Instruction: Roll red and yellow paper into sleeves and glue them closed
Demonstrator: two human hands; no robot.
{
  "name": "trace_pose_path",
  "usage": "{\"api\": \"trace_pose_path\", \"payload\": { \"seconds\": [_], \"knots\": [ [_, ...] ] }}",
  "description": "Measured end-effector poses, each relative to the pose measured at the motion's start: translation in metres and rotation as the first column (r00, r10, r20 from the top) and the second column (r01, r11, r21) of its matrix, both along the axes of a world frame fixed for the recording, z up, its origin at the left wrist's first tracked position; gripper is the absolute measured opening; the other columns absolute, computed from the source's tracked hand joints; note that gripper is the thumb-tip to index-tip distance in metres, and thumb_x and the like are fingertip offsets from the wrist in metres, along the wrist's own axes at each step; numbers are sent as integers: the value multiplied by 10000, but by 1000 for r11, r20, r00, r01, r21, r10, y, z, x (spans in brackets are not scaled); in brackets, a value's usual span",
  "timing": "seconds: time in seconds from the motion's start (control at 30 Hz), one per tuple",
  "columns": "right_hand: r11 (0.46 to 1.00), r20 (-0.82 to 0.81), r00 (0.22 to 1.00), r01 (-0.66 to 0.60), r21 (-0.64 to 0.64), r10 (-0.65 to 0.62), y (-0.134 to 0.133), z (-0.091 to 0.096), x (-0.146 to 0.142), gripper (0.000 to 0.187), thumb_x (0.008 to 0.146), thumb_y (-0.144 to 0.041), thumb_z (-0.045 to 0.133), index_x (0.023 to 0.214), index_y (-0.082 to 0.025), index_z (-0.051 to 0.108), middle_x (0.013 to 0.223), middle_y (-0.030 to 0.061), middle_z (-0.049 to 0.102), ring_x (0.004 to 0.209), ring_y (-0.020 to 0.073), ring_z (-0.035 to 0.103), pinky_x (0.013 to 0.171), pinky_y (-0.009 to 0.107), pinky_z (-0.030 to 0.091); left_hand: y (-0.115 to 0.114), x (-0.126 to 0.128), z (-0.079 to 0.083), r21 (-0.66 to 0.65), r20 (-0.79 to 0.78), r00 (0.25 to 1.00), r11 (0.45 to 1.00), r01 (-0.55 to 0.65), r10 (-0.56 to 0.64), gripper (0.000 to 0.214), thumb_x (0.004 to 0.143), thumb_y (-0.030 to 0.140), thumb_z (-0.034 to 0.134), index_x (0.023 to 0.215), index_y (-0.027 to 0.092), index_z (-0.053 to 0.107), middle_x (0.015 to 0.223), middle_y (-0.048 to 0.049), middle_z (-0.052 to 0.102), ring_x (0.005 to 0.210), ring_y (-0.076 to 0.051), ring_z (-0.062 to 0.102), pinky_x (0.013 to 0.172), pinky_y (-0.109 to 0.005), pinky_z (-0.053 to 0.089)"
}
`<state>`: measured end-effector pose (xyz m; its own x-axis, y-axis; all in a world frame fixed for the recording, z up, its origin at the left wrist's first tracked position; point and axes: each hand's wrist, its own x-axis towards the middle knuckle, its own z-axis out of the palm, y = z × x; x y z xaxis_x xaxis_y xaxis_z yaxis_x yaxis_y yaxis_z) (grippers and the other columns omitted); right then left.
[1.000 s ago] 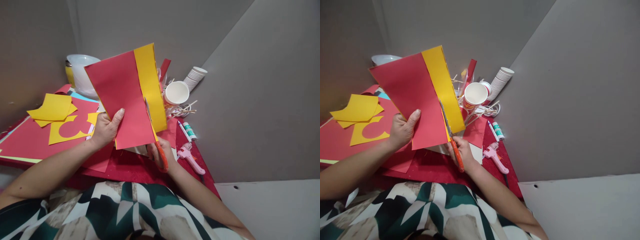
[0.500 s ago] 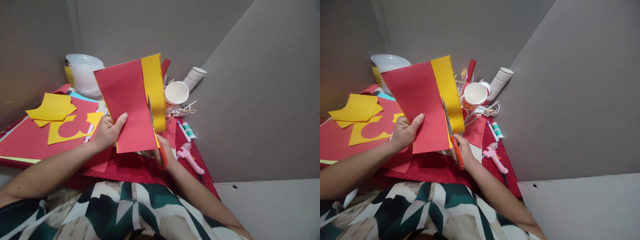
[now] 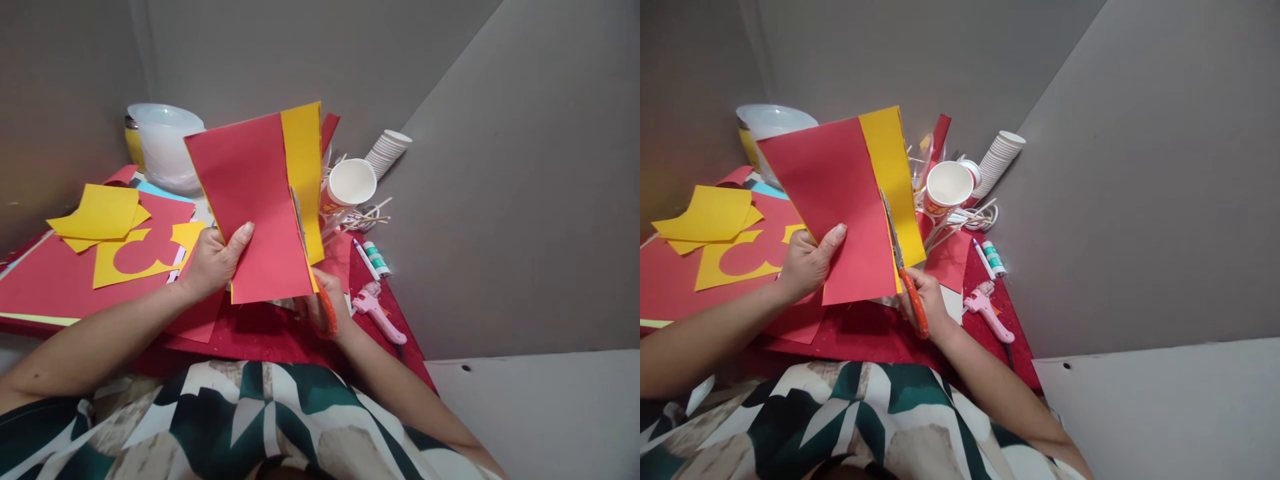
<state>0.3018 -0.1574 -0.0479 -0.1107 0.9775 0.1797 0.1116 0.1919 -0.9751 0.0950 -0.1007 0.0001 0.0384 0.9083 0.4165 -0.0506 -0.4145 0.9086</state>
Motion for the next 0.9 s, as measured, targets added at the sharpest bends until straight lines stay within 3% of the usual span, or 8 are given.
{"api": "trace_pose_path", "payload": {
  "seconds": [0.1,0.2,0.3,0.47,0.67,0.77,0.9],
  "knots": [
    [996,-38,998,-53,-72,50,0,7,0,407,887,-550,608,678,-210,525,441,-50,503,360,103,462,370,228,357,5,-2,-2,-38,12,999,998,41,-41,429,849,563,653,858,142,738,862,-88,765,744,-197,707,636,-265,589],
    [984,-69,990,-133,-117,126,0,16,0,495,891,-624,544,628,-205,524,422,-50,458,361,106,464,429,253,472,10,-3,-5,-69,36,995,993,101,-98,430,850,561,655,889,141,736,875,-89,765,744,-201,710,643,-277,593],
    [953,-156,965,-239,-186,211,1,17,1,573,876,-720,455,698,-189,575,454,-67,423,348,90,406,487,297,551,14,-5,-6,-82,45,992,990,118,-115,431,850,555,659,914,136,738,902,-95,767,760,-206,715,665,-292,600],
    [935,-249,943,-278,-218,222,1,10,5,543,872,-701,506,797,-173,609,484,-68,452,382,80,409,538,272,567,16,-7,-5,-83,21,994,991,105,-104,432,840,565,668,882,142,742,872,-88,762,745,-202,711,635,-281,593],
    [898,-305,905,-373,-233,297,0,16,5,588,847,-755,480,712,-188,558,608,-40,502,447,80,456,662,328,598,15,-9,0,-109,-11,996,991,82,-83,394,829,552,688,840,163,750,859,-78,766,735,-208,711,617,-292,600],
    [910,-279,922,-339,-239,269,1,17,4,593,858,-746,472,662,-190,540,599,-41,489,446,81,455,666,327,587,15,-9,-1,-101,-12,994,989,104,-105,389,837,550,677,860,168,751,858,-74,768,732,-203,708,620,-289,600],
    [953,-103,979,-198,-229,178,3,13,4,609,907,-710,411,606,-199,550,496,-22,503,448,117,516,545,281,523,16,-7,-6,-70,-13,991,989,133,-134,401,852,546,662,877,156,751,854,-77,766,731,-193,706,641,-276,593]
  ]
}}
